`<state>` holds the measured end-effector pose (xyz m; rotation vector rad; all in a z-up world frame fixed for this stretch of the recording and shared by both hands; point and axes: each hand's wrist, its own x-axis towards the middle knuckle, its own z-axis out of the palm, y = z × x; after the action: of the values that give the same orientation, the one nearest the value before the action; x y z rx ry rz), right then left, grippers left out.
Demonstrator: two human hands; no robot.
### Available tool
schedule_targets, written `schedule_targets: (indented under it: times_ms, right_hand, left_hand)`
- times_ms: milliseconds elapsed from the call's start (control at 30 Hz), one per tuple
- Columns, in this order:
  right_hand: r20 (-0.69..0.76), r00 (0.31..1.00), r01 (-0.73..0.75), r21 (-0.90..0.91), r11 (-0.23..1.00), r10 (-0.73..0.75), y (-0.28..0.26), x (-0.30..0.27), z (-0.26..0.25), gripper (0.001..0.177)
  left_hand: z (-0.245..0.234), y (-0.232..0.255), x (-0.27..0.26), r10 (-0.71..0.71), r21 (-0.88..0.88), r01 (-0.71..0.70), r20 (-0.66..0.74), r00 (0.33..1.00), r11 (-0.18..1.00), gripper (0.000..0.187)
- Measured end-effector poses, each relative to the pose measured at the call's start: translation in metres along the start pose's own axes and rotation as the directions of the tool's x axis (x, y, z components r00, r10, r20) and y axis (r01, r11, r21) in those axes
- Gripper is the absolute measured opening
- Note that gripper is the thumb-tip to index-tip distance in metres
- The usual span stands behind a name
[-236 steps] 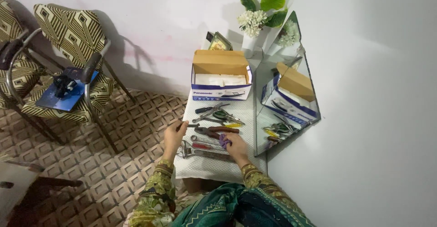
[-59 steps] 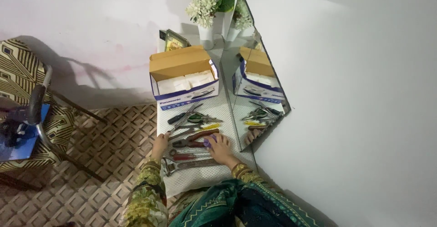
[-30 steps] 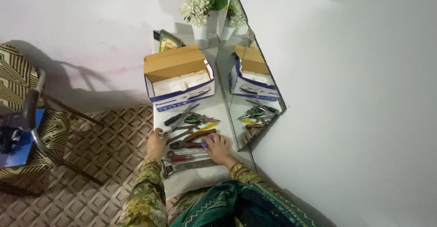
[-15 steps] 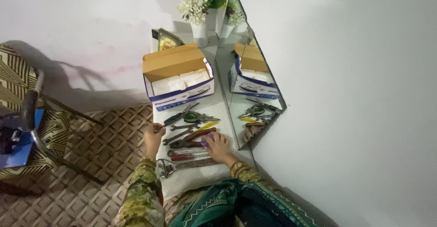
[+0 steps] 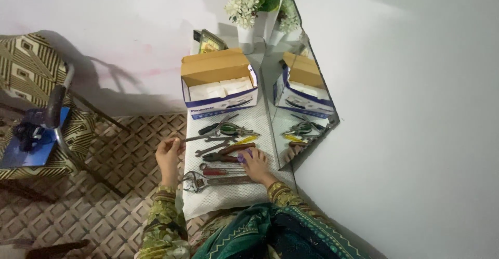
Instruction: Organizing and cleaning various hand tools including wrenches and pliers on a table.
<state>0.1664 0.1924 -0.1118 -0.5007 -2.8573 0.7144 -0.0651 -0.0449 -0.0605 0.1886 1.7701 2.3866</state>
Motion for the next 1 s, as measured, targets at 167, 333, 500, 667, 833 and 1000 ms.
schedule_targets:
  times_ms: [167,333,500,667,833,1000]
  right_hand:
    - [0.039,0.999,-0.034,-0.019,0.999,0.035,0.004,0.003,0.005,0.054]
    - [0.049,0.998,-0.042,-0.034,0.999,0.043,0.009,0.007,0.012,0.052]
    - [0.086,0.994,-0.061,-0.065,0.996,0.066,0.011,0.007,0.018,0.05]
    - [0.012,0.999,-0.051,-0.028,0.998,0.051,0.007,0.005,0.013,0.05]
    - [0.018,0.998,-0.06,-0.025,0.998,0.061,0.004,0.003,0.008,0.048]
    - [0.006,0.999,-0.045,-0.054,0.998,0.046,0.011,0.006,0.017,0.049]
  left_hand:
    - [-0.009,0.001,-0.025,-0.018,0.135,0.027,-0.066,0.998,0.991,0.016]
    - [-0.016,0.013,-0.051,0.086,0.227,-0.066,-0.079,0.993,0.972,0.015]
    - [-0.022,-0.001,-0.058,0.183,0.346,-0.151,-0.063,0.981,0.926,0.015]
    - [0.003,0.034,-0.081,0.28,0.598,-0.233,0.014,0.96,0.767,0.01]
    - [0.003,0.037,-0.084,0.313,0.646,-0.309,0.113,0.943,0.698,0.013]
    - [0.006,0.043,-0.084,0.318,0.663,-0.307,0.109,0.942,0.682,0.012]
